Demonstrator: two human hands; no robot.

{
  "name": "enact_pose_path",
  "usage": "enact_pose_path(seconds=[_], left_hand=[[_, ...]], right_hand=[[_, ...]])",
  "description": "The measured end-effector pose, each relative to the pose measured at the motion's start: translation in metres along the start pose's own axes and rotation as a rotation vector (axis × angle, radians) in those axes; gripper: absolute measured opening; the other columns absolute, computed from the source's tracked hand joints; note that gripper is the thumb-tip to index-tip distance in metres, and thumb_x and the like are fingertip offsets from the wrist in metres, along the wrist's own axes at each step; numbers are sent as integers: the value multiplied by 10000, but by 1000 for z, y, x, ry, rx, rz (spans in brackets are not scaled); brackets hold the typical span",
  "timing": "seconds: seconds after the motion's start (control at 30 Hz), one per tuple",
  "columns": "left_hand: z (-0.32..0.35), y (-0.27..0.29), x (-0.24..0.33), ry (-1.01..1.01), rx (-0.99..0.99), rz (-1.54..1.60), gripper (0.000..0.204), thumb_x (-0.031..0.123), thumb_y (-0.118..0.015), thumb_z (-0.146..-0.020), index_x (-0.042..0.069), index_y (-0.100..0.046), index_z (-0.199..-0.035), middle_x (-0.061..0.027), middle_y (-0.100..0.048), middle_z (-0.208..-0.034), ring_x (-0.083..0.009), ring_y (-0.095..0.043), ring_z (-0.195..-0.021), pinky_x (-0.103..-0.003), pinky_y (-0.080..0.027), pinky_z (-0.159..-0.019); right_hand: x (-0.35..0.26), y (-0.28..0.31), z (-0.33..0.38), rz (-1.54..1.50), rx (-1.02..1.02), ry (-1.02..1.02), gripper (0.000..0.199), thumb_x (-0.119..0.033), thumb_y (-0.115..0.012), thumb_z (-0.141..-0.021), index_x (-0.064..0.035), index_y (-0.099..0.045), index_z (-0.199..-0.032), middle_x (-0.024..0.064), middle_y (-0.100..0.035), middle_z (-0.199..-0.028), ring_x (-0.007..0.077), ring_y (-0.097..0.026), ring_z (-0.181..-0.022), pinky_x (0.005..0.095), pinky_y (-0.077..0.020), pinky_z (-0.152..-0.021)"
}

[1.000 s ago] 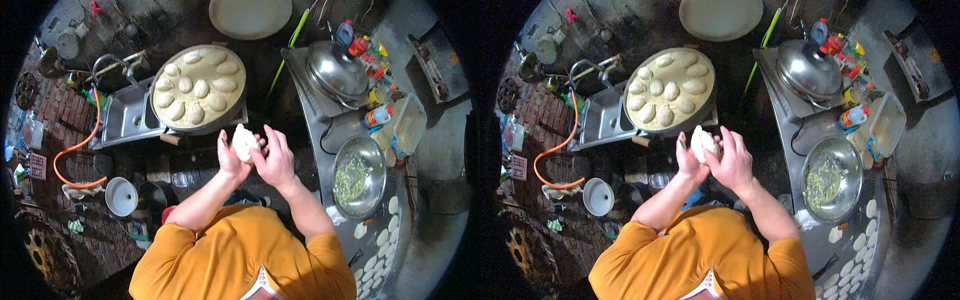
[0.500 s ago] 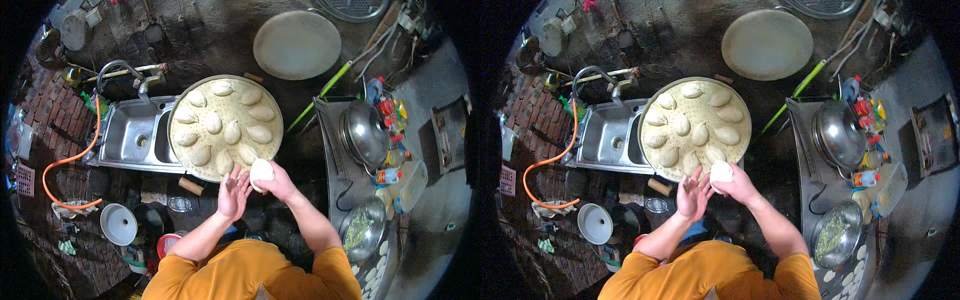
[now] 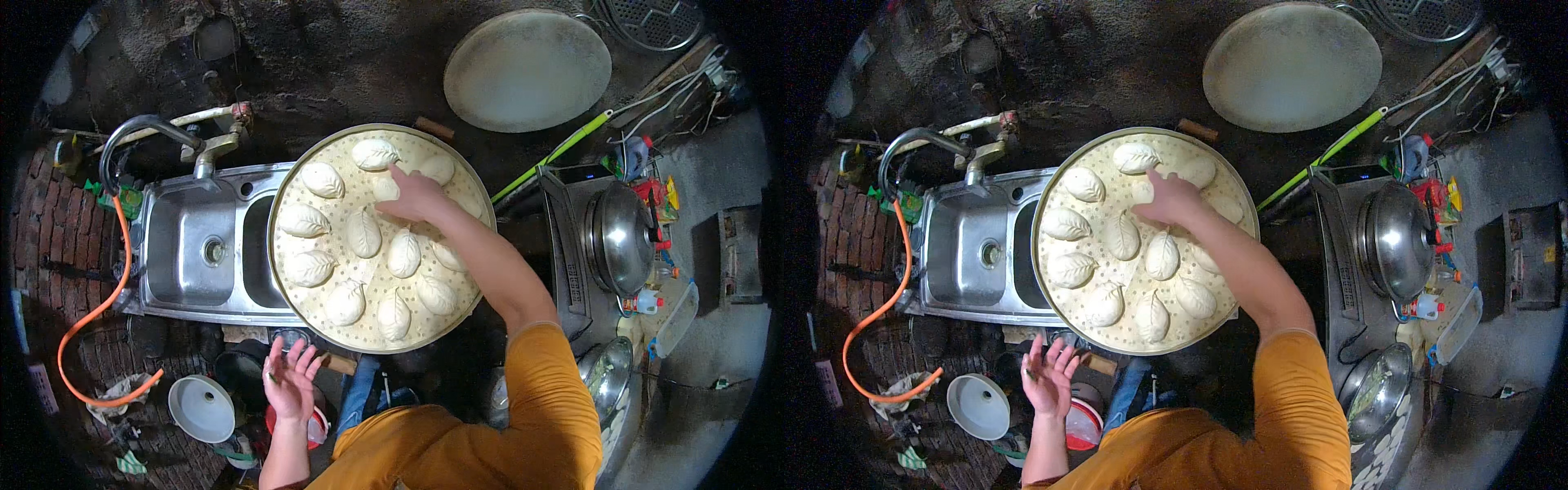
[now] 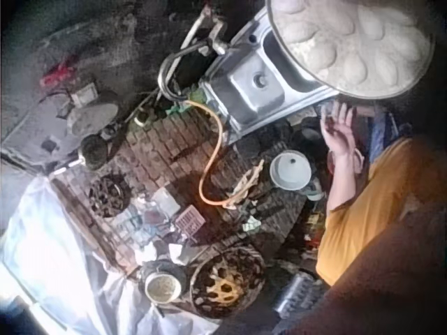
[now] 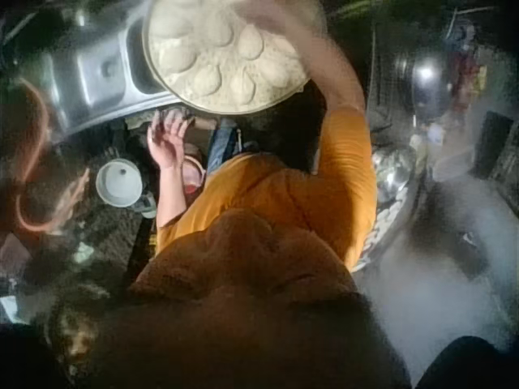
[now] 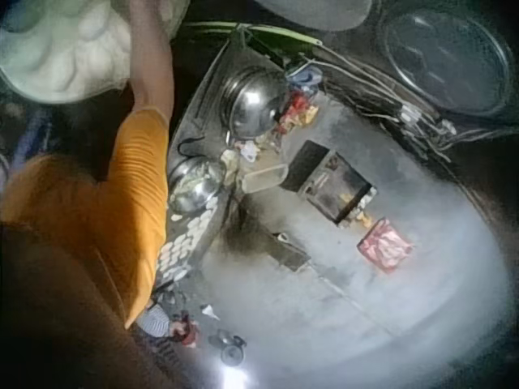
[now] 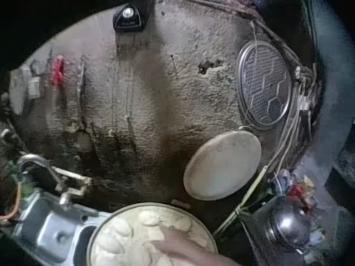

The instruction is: The person fills round dough wrappers with a green vegetable mixture, pleats and seals them into dumplings, and places them on a steamer tray. They also handle a metal scraper and a cloth while working at a stainless steel counter.

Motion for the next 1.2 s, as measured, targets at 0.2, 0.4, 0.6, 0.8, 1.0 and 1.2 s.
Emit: enact_pose_path(seconds=[0.2,0.4,0.6,0.8,1.0,1.2], left_hand=[[-18,10,28,-53,-17,-10,519,494,-399,-974,167,-432,-1376,-144,-592,-1234,-291,-606,-1080,-442,-509,-902],[-24,-14,43,-94,-61,-25,496,437,-394,-988,121,-444,-1368,-161,-602,-1220,-301,-619,-1069,-442,-514,-902],[-30,-3,42,-102,-52,-61,586,498,-471,-936,96,-441,-1360,-169,-595,-1223,-319,-618,-1070,-435,-528,-876],[-35,-8,42,-43,-73,-15,477,429,-445,-963,122,-478,-1327,-162,-609,-1205,-301,-625,-1054,-442,-525,-884],[-33,-16,40,5,-92,-22,485,428,-450,-963,111,-480,-1330,-164,-607,-1207,-300,-626,-1050,-441,-528,-877],[-36,-47,40,-51,-248,-118,493,410,-456,-961,75,-482,-1322,-160,-617,-1185,-295,-629,-1043,-421,-528,-883]], right_hand=[[36,32,27,-123,216,67,500,-362,-580,-865,-95,-557,-1287,182,-573,-1243,335,-561,-1138,425,-458,-948],[38,13,24,-208,327,68,294,-264,-533,-886,-77,-655,-1078,175,-626,-1107,357,-598,-1014,449,-471,-882],[53,-13,20,-367,450,-125,255,-251,-534,-886,-64,-690,-961,186,-664,-932,389,-631,-860,468,-496,-781],[60,-29,10,-558,447,-182,258,-284,-585,-845,-56,-698,-889,179,-678,-872,373,-644,-844,447,-502,-754],[56,-31,14,-537,424,-225,265,-291,-586,-828,-49,-689,-864,188,-674,-873,384,-638,-853,455,-500,-752],[75,-15,55,-672,526,-207,327,-295,-612,-848,-21,-675,-1014,202,-669,-972,372,-636,-917,435,-496,-819]])
Point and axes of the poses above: each hand's wrist, its own z-axis away from the middle knuckle, its own y-axis out of the back of the hand, x = y × z, the point moved 8 cm from there along -z, towards the middle knuckle
